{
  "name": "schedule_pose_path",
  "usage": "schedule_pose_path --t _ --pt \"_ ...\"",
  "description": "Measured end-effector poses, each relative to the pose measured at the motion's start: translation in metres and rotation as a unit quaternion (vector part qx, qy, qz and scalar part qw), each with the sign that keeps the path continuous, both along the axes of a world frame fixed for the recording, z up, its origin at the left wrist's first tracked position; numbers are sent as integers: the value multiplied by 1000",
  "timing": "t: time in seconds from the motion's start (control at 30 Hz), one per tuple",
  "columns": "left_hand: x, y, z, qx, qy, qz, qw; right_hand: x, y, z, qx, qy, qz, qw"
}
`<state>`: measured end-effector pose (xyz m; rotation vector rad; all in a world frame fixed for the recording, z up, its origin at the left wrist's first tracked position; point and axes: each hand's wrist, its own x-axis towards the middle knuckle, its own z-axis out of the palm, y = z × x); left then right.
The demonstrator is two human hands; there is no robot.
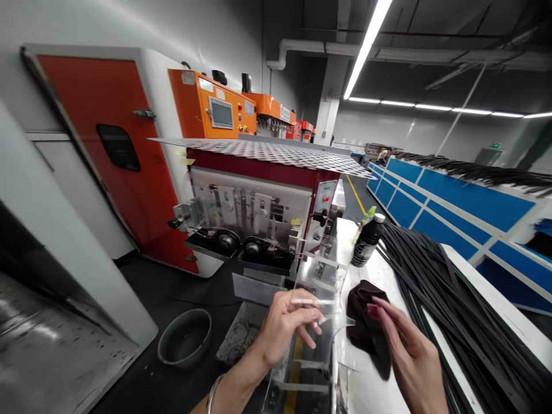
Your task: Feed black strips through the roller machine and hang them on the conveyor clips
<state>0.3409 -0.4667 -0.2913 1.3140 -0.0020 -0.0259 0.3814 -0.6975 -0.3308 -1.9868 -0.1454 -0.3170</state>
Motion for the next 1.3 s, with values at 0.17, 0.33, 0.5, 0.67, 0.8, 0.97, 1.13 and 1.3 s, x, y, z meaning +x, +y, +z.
schedule_pose_path --t 0.17,0.33,0.5,0.67,0.8,0.97,1.13,1.3 --pt "-13 10 8 10 -14 16 1000 -23 41 6 225 177 141 948" --pt "-20 49 10 -14 -9 8 1000 -28 81 13 318 181 204 908" --pt "-32 100 15 -4 -27 -8 1000 -42 133 29 288 154 197 924" --pt "-45 147 15 13 -47 -19 999 -55 179 44 279 145 206 927" --pt "-47 181 13 5 -63 -36 997 -66 194 47 282 180 232 913" --pt "-45 210 9 -36 -66 -31 997 -74 209 41 287 166 185 925" --pt "-48 224 2 -26 -66 -27 997 -77 233 44 214 124 157 956" --pt "-51 234 0 93 -76 -1 993 -75 264 45 206 83 158 962"
